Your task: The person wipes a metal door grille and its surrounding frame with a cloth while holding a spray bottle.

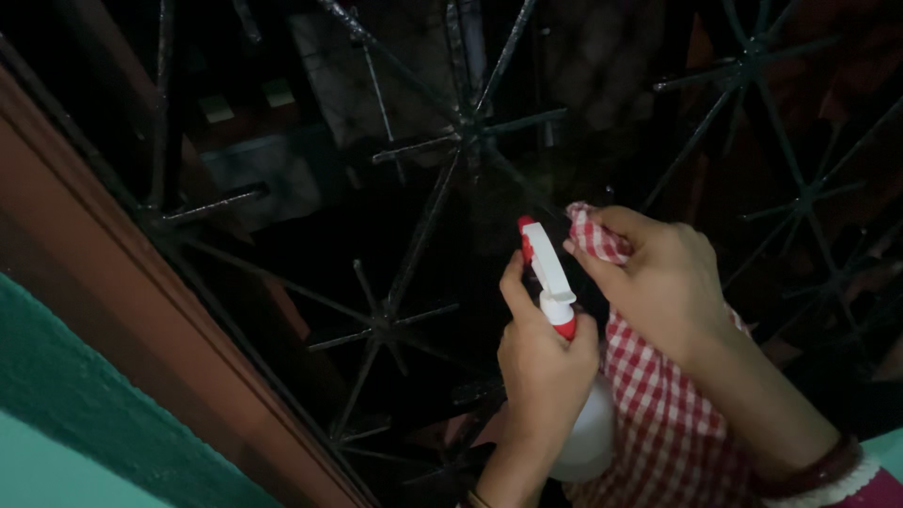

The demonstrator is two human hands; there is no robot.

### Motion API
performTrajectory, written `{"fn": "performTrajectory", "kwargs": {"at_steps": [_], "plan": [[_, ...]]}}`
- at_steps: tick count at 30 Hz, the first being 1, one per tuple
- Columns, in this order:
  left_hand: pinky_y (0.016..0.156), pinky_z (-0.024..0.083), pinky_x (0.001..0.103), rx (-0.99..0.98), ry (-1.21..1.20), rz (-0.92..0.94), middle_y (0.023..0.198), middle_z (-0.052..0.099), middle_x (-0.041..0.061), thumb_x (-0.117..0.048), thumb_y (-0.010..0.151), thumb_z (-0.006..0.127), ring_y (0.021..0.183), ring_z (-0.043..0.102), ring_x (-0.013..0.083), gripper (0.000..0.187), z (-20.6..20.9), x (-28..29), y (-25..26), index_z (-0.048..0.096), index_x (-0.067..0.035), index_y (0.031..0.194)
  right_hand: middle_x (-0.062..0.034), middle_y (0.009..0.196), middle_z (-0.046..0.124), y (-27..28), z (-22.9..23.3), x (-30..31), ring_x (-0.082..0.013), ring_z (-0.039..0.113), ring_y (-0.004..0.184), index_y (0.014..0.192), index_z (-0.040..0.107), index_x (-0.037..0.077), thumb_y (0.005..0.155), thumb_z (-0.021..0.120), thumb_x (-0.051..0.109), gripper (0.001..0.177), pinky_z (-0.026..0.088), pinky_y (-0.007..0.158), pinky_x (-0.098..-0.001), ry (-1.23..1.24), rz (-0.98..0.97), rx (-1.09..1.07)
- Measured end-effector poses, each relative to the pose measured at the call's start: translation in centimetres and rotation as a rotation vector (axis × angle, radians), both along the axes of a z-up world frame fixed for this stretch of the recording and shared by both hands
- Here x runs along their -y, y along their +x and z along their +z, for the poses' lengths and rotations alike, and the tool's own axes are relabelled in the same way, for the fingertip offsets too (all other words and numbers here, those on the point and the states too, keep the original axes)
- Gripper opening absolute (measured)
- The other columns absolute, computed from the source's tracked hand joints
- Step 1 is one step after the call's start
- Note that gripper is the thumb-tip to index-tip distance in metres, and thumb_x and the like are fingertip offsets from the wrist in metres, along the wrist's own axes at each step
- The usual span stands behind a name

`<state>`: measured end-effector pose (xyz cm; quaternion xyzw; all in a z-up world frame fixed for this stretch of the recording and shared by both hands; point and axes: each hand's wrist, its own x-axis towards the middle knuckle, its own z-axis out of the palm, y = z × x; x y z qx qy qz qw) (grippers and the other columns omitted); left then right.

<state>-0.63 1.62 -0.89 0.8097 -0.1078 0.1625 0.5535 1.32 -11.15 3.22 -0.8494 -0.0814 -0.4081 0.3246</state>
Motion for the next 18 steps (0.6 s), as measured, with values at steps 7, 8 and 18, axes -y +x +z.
{"fn": "performTrajectory", "kwargs": {"at_steps": [7, 8, 18], "plan": [[0.066, 0.061, 0.040, 0.129, -0.001, 0.020, 0.073, 0.073, 0.013, -0.008, 0.085, 0.065, 0.068, 0.076, 0.0298, 0.084, -0.8, 0.2, 0.3, 0.020, -0.006, 0.155, -0.0074, 0.056, 0.065, 0.3, 2.9, -1.9, -0.0195, 0.064, 0.045, 0.102, 0.076, 0.005, 0.090, 0.075, 0.037, 0.034, 0.045, 0.046, -0.0333, 0.017, 0.099, 0.095], [0.067, 0.061, 0.040, 0.121, 0.002, 0.013, 0.074, 0.073, 0.014, -0.007, 0.084, 0.065, 0.068, 0.076, 0.0303, 0.085, -0.9, 0.2, 0.4, 0.019, -0.005, 0.155, -0.0079, 0.055, 0.064, 0.4, 3.2, -2.2, -0.0203, 0.064, 0.045, 0.101, 0.076, 0.006, 0.090, 0.075, 0.037, 0.033, 0.045, 0.047, -0.0338, -0.002, 0.102, 0.108], [0.068, 0.061, 0.038, 0.087, -0.012, 0.007, 0.071, 0.073, 0.011, -0.011, 0.083, 0.063, 0.067, 0.076, 0.0286, 0.086, -0.4, 0.1, 0.0, 0.018, -0.005, 0.155, -0.0086, 0.048, 0.060, -0.5, 1.6, -0.3, -0.0233, 0.061, 0.041, 0.101, 0.076, 0.007, 0.088, 0.075, 0.042, 0.037, 0.046, 0.047, -0.0382, -0.086, -0.072, -0.092]]}}
